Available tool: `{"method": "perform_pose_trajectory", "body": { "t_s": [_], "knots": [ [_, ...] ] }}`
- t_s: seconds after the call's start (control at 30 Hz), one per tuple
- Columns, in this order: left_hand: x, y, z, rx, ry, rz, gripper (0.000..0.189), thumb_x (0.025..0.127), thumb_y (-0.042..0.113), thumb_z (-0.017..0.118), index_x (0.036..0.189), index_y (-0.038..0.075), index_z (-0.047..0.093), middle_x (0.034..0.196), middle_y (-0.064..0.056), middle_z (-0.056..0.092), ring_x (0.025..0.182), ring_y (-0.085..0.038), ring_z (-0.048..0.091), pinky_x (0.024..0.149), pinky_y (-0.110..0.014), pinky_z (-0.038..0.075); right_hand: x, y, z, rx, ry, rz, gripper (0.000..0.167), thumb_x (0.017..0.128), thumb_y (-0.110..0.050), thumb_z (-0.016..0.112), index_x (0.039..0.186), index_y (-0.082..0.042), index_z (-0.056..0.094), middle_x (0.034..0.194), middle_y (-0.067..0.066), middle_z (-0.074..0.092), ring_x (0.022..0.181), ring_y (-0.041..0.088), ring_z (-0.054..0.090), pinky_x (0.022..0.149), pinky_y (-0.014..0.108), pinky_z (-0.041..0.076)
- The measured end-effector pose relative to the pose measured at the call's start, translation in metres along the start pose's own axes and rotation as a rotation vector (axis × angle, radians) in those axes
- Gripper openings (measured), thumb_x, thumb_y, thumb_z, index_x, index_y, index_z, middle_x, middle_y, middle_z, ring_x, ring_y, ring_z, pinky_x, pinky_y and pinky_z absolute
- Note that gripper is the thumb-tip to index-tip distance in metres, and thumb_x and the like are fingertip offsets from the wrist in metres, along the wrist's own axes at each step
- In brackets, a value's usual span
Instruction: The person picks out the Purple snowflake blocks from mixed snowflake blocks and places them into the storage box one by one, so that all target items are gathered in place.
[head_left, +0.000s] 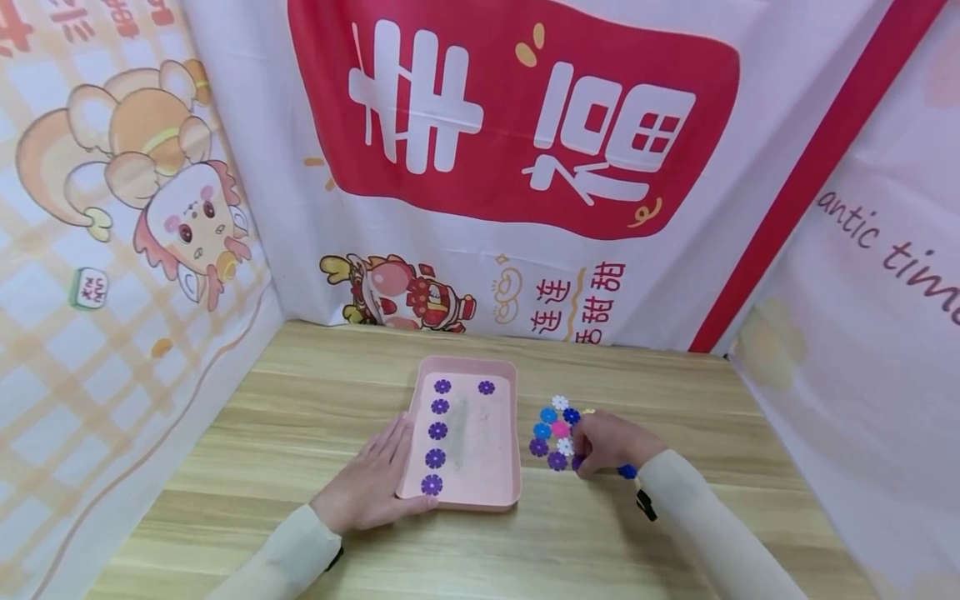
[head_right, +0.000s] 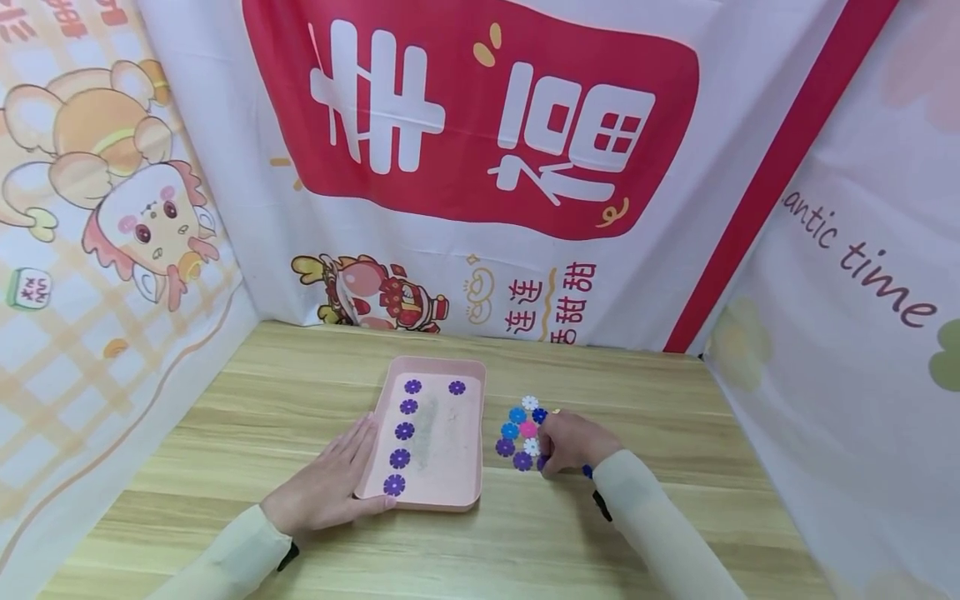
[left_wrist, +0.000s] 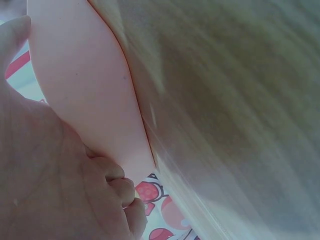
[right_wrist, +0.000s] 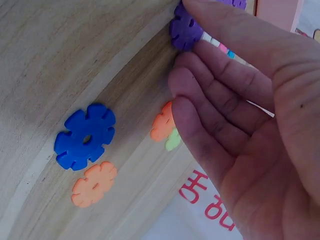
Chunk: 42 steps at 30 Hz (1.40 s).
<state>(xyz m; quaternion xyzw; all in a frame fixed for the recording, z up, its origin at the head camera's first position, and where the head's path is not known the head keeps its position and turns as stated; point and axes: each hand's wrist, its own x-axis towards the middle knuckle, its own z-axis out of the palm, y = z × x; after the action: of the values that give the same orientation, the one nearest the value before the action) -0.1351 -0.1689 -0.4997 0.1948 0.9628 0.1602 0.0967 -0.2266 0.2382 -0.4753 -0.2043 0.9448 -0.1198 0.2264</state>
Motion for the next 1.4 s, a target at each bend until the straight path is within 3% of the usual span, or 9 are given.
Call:
{"method": "perform_pose_trajectory", "body": {
  "t_s": [0.4,0.9,1.1,1.27,1.4],
  "knots": [
    [0.001,-0.002,0.001,-0.003,0.001,0.001,0.123,0.091,0.084,0.053,0.168,-0.002,0.011,0.178,-0.021,0.004,0.166,-0.040,0.010,0.133,-0.059,0.019,0.000,0.005,-0.003,0.064,0.010,-0.061,0.021,0.084,-0.012,0.090,0.083,-0.017,0.070,0.081,-0.006,0.066,0.076,0.013,0.059,0.071,0.029,0.054],
    [0.002,-0.002,0.000,0.005,-0.007,0.005,0.123,0.091,0.084,0.053,0.168,-0.002,0.010,0.178,-0.021,0.004,0.166,-0.040,0.009,0.133,-0.059,0.019,0.013,0.006,-0.031,0.063,-0.034,-0.153,0.019,0.095,-0.005,0.076,0.078,-0.014,0.075,0.078,-0.006,0.068,0.072,0.010,0.057,0.067,0.025,0.051],
    [-0.001,-0.004,-0.001,0.015,0.006,0.004,0.122,0.091,0.083,0.053,0.168,-0.002,0.011,0.178,-0.021,0.005,0.166,-0.040,0.010,0.133,-0.059,0.020,0.030,-0.009,-0.051,0.058,-0.025,-0.168,0.018,0.098,-0.005,0.071,0.082,-0.011,0.077,0.074,-0.003,0.068,0.065,0.009,0.055,0.065,0.025,0.051],
    [0.000,-0.004,0.000,0.020,0.008,0.012,0.122,0.092,0.083,0.053,0.168,-0.002,0.010,0.178,-0.020,0.005,0.166,-0.040,0.010,0.133,-0.059,0.021,0.043,-0.029,-0.070,0.048,-0.005,-0.168,0.015,0.102,-0.013,0.071,0.089,-0.013,0.079,0.083,0.002,0.075,0.070,0.012,0.062,0.070,0.028,0.058],
    [-0.001,-0.002,0.000,0.014,0.002,0.010,0.121,0.092,0.082,0.053,0.168,-0.002,0.011,0.178,-0.020,0.005,0.166,-0.040,0.009,0.133,-0.059,0.021,0.057,-0.049,-0.081,0.013,0.038,-0.210,0.017,0.102,-0.011,0.069,0.088,-0.013,0.078,0.081,0.000,0.074,0.072,0.014,0.065,0.071,0.027,0.058]
  ]
}}
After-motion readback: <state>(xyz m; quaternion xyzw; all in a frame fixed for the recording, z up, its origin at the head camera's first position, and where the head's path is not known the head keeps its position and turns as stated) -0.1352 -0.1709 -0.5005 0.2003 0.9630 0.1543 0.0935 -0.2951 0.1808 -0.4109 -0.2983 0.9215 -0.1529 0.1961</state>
